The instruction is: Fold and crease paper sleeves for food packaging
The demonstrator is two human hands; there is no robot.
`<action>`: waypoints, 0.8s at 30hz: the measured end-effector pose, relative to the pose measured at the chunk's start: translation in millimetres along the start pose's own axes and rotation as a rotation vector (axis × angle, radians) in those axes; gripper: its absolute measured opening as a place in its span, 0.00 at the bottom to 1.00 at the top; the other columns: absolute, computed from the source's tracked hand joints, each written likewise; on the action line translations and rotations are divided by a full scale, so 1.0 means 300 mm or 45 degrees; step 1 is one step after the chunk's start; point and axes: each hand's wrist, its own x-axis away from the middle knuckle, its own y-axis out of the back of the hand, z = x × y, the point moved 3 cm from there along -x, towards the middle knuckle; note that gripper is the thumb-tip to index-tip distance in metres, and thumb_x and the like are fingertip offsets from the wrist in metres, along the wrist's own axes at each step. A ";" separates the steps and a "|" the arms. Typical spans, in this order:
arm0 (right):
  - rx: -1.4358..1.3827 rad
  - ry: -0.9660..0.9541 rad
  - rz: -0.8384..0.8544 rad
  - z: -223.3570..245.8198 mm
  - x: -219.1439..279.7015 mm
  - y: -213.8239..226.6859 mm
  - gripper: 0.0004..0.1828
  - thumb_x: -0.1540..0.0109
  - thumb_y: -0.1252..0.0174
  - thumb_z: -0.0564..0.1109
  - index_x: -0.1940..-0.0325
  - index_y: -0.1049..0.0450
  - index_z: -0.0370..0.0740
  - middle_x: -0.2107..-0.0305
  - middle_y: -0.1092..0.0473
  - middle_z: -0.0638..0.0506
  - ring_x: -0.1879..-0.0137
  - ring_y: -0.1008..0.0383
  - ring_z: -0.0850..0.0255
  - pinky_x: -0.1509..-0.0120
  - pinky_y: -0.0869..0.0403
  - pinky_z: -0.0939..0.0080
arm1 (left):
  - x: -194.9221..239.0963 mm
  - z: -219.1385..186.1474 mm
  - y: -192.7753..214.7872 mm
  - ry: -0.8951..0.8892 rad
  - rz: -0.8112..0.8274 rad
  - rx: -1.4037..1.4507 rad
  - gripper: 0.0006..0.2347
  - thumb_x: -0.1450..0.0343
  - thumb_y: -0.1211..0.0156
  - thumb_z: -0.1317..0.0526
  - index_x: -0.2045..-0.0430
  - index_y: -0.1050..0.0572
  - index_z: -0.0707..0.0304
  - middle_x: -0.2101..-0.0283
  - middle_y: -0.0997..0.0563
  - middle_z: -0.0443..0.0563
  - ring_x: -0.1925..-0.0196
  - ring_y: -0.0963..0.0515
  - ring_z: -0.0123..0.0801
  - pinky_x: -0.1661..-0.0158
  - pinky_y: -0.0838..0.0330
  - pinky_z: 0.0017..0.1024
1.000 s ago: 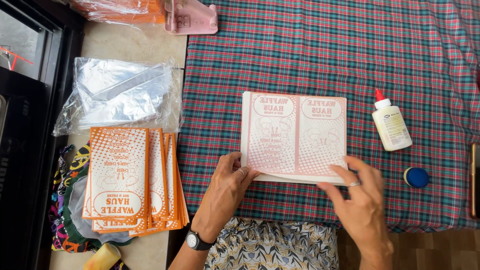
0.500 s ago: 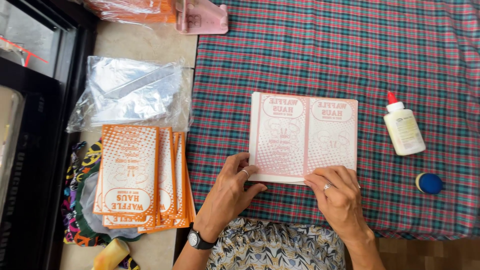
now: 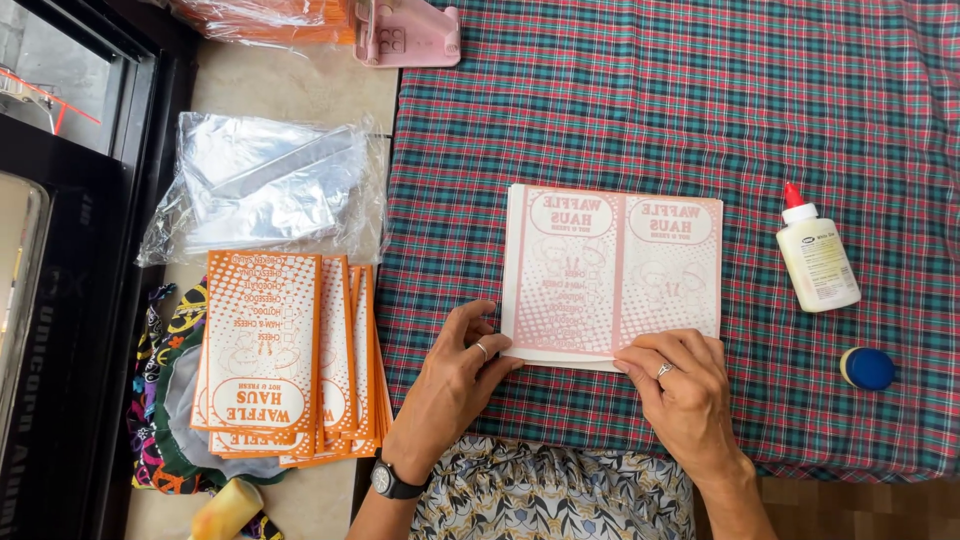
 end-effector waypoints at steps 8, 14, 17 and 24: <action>0.037 0.019 0.024 -0.003 0.007 0.001 0.08 0.42 0.30 0.41 0.59 0.19 0.44 0.62 0.24 0.55 0.56 0.28 0.57 0.47 0.35 0.52 | -0.010 0.018 -0.026 -0.008 -0.064 0.027 0.05 0.26 0.39 0.65 0.66 0.22 0.71 0.47 0.30 0.62 0.55 0.24 0.46 0.53 0.23 0.38; -0.112 -0.002 0.126 -0.038 -0.022 0.003 0.08 0.43 0.29 0.39 0.61 0.20 0.39 0.68 0.28 0.51 0.60 0.31 0.56 0.55 0.33 0.55 | -0.019 0.047 -0.064 0.153 -0.168 0.120 0.06 0.28 0.36 0.65 0.68 0.19 0.73 0.55 0.31 0.57 0.54 0.25 0.43 0.57 0.22 0.35; -0.231 -0.036 0.207 -0.073 -0.049 -0.002 0.06 0.43 0.30 0.39 0.63 0.19 0.38 0.72 0.27 0.52 0.64 0.29 0.58 0.59 0.29 0.58 | -0.024 0.059 -0.081 0.242 -0.188 0.113 0.06 0.29 0.34 0.65 0.69 0.17 0.72 0.56 0.30 0.56 0.57 0.24 0.42 0.59 0.22 0.35; -0.379 -0.303 0.343 -0.110 -0.085 -0.005 0.06 0.44 0.30 0.44 0.66 0.20 0.44 0.71 0.21 0.55 0.64 0.21 0.64 0.60 0.23 0.64 | -0.041 0.053 -0.084 0.396 -0.175 0.139 0.06 0.30 0.33 0.64 0.73 0.18 0.70 0.59 0.31 0.53 0.59 0.25 0.39 0.59 0.25 0.34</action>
